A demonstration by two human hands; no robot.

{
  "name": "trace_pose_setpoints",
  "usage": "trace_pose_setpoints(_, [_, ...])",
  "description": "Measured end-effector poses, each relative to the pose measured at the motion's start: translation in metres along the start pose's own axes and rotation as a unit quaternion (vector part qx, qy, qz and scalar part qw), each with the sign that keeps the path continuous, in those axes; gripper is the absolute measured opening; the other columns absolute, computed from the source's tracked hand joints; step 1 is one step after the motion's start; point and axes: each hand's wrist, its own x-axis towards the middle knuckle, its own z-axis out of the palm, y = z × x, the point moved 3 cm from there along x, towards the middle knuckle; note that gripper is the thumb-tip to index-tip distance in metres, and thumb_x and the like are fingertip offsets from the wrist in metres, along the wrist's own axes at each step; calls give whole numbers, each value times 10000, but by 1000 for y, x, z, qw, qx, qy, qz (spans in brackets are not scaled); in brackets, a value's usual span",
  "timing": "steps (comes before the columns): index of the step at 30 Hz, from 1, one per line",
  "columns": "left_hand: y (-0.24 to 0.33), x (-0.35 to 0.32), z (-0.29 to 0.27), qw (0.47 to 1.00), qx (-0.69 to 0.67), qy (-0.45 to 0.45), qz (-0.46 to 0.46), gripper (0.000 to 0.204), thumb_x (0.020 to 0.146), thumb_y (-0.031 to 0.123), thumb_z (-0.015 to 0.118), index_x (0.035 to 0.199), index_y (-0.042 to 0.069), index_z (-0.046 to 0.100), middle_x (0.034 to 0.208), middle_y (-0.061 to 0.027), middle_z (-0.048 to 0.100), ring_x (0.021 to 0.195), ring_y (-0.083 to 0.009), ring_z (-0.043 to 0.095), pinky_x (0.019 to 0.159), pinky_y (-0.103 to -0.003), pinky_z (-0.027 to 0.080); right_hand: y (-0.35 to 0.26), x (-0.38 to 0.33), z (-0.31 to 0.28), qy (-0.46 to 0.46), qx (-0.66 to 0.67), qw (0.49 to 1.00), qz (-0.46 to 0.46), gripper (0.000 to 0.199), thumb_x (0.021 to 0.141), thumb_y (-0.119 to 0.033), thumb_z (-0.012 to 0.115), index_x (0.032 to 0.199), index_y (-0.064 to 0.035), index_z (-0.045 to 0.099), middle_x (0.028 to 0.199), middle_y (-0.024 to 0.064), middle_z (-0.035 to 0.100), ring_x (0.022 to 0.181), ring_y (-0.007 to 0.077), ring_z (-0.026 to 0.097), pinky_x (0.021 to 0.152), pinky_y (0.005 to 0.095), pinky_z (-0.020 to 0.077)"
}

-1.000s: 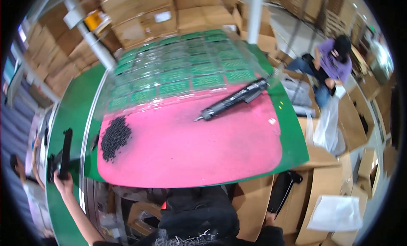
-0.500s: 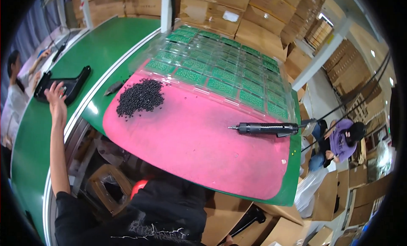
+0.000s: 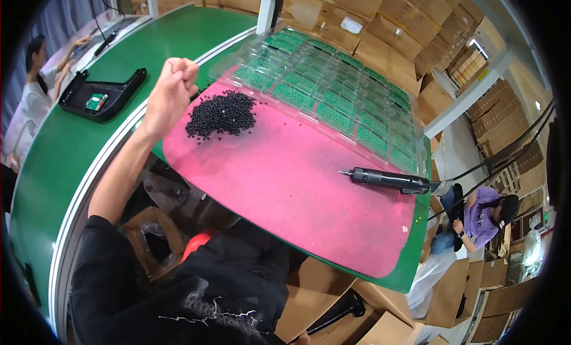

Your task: Assembling circuit boards into black plastic housings using an electric screwdriver.

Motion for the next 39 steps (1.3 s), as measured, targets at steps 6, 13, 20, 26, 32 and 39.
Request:
trace_pose_setpoints(6, [-26,7,70,970,83,-218,-68,155,954,75,499,919,115,353,910,-8,454,771,-89,412,677,-242,377,51,-54,-22,-21,34,999,6,627,884,-436,617,1345,-25,506,1309,256,548,1075,414,599,920,480,494])
trace_pose_setpoints(13, [-53,14,131,864,214,-451,-63,147,939,152,554,1026,36,532,915,-26,578,808,-116,516,689,-293,430,66,-76,-133,156,218,960,-86,448,959,-329,576,1038,101,673,965,248,692,864,269,655,837,401,506])
trace_pose_setpoints(20, [-79,8,153,799,193,-569,-39,165,935,162,551,990,7,566,879,-112,631,803,-240,611,719,-357,476,-113,-175,-265,112,614,769,-137,416,942,-313,572,1057,76,666,968,261,680,865,358,662,837,422,521])
trace_pose_setpoints(26, [-98,10,137,850,181,-489,-71,235,942,196,568,1089,14,589,957,-114,652,844,-229,624,757,-365,495,-295,-311,-265,-144,546,750,-345,474,857,-87,625,1267,26,414,1160,169,566,958,239,624,738,384,583])
trace_pose_setpoints(32, [-80,10,123,857,156,-471,-137,377,899,227,646,1181,-11,571,1046,-159,655,929,-241,640,820,-337,517,-368,-364,-224,-416,248,747,-456,262,882,-61,623,1110,55,564,915,135,689,780,200,690,686,316,578])
trace_pose_setpoints(39, [-74,12,108,798,331,-497,-84,250,824,142,640,1042,22,614,1026,-136,629,965,-328,620,837,-431,508,-514,-379,-288,-274,53,595,-754,176,783,-42,710,948,-23,654,862,124,685,720,225,683,655,306,550])
